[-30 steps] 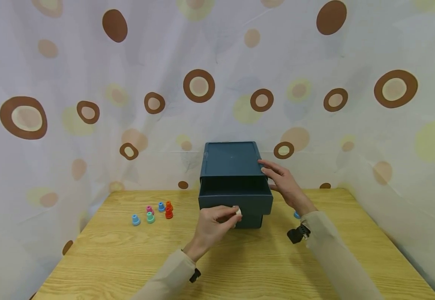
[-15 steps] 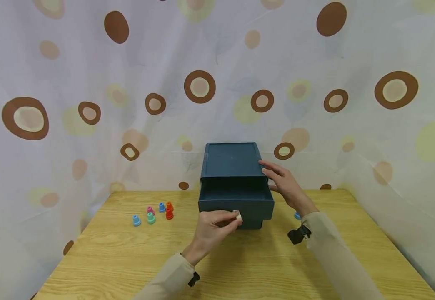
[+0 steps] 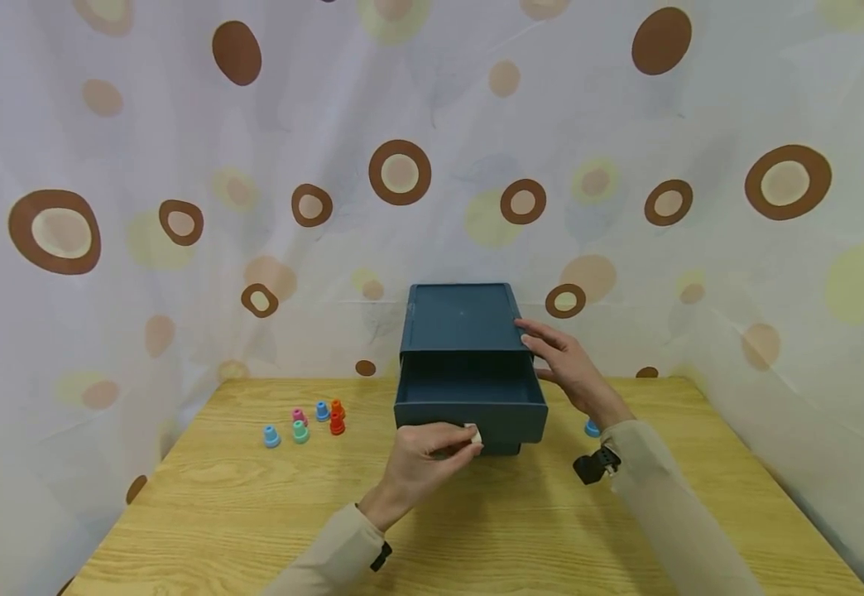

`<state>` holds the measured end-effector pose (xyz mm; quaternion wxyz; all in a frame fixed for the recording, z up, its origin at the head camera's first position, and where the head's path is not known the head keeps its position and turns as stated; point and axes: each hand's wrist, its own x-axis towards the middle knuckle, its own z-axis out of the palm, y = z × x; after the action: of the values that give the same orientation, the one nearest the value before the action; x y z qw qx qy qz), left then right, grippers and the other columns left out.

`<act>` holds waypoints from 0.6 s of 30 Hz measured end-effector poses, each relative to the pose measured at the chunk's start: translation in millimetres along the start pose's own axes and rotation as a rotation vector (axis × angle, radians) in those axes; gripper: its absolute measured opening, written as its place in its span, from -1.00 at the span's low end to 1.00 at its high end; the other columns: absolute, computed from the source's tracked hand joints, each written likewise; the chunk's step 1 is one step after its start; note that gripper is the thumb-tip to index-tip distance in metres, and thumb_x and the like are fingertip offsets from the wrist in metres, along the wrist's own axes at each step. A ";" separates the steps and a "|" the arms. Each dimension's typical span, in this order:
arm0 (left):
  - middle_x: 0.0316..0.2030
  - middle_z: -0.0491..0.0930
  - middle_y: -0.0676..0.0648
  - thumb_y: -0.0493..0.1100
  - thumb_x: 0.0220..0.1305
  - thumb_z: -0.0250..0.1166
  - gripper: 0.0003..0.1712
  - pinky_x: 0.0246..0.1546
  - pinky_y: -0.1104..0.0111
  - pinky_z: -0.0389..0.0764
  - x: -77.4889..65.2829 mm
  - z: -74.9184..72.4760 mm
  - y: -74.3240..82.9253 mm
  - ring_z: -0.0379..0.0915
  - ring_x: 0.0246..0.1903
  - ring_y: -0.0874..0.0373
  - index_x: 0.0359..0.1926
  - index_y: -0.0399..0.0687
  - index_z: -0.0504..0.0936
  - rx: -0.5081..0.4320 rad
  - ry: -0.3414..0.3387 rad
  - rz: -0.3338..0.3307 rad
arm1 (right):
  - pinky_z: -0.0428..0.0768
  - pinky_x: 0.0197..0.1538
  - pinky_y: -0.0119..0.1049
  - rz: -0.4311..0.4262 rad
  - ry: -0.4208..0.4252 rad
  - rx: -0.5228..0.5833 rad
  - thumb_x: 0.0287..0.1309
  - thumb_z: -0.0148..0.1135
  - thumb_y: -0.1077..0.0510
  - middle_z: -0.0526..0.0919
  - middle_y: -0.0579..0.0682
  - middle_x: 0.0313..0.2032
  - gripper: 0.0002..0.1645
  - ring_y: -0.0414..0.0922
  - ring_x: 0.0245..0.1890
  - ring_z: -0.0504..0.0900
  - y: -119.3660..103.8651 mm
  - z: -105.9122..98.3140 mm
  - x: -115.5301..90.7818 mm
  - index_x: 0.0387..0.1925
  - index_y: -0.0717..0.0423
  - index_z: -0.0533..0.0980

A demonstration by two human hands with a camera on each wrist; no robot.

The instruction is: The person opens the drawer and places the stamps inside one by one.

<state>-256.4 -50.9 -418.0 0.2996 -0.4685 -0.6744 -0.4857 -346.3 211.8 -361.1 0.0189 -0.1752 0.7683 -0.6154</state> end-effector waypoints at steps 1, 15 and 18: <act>-0.32 0.76 -0.18 -0.39 0.12 0.42 -0.79 -0.42 0.58 0.64 -0.1 -0.5 0.5 0.72 -0.40 0.24 -0.18 -0.35 0.76 0.010 -0.007 0.007 | 0.17 0.40 0.27 0.000 0.000 -0.001 0.46 -0.02 -0.17 -0.06 0.04 0.55 -0.30 0.15 0.54 -0.08 0.3 0.0 0.4 0.49 -0.04 0.17; -0.33 0.76 -0.19 -0.44 0.08 0.43 -0.77 -0.40 0.65 0.60 -1.4 -2.2 6.4 0.72 -0.41 0.20 -0.18 -0.38 0.74 0.083 -0.043 0.076 | 0.16 0.41 0.27 0.003 -0.004 0.013 0.45 -0.01 -0.17 -0.06 0.03 0.55 -0.30 0.14 0.54 -0.09 1.2 -1.6 0.4 0.49 -0.04 0.17; -0.33 0.76 -0.19 -0.44 0.08 0.43 -0.78 -0.39 0.66 0.59 -1.0 -2.7 7.4 0.72 -0.42 0.21 -0.18 -0.37 0.75 0.083 -0.051 0.080 | 0.14 0.40 0.29 0.002 -0.011 0.015 0.45 -0.01 -0.16 -0.07 0.03 0.55 -0.30 0.14 0.54 -0.09 0.3 -2.2 1.1 0.49 -0.03 0.17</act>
<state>-249.3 -53.1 -415.1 0.3209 -0.4946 -0.6819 -0.4330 -347.9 213.6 -360.7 0.0251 -0.1777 0.7636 -0.6203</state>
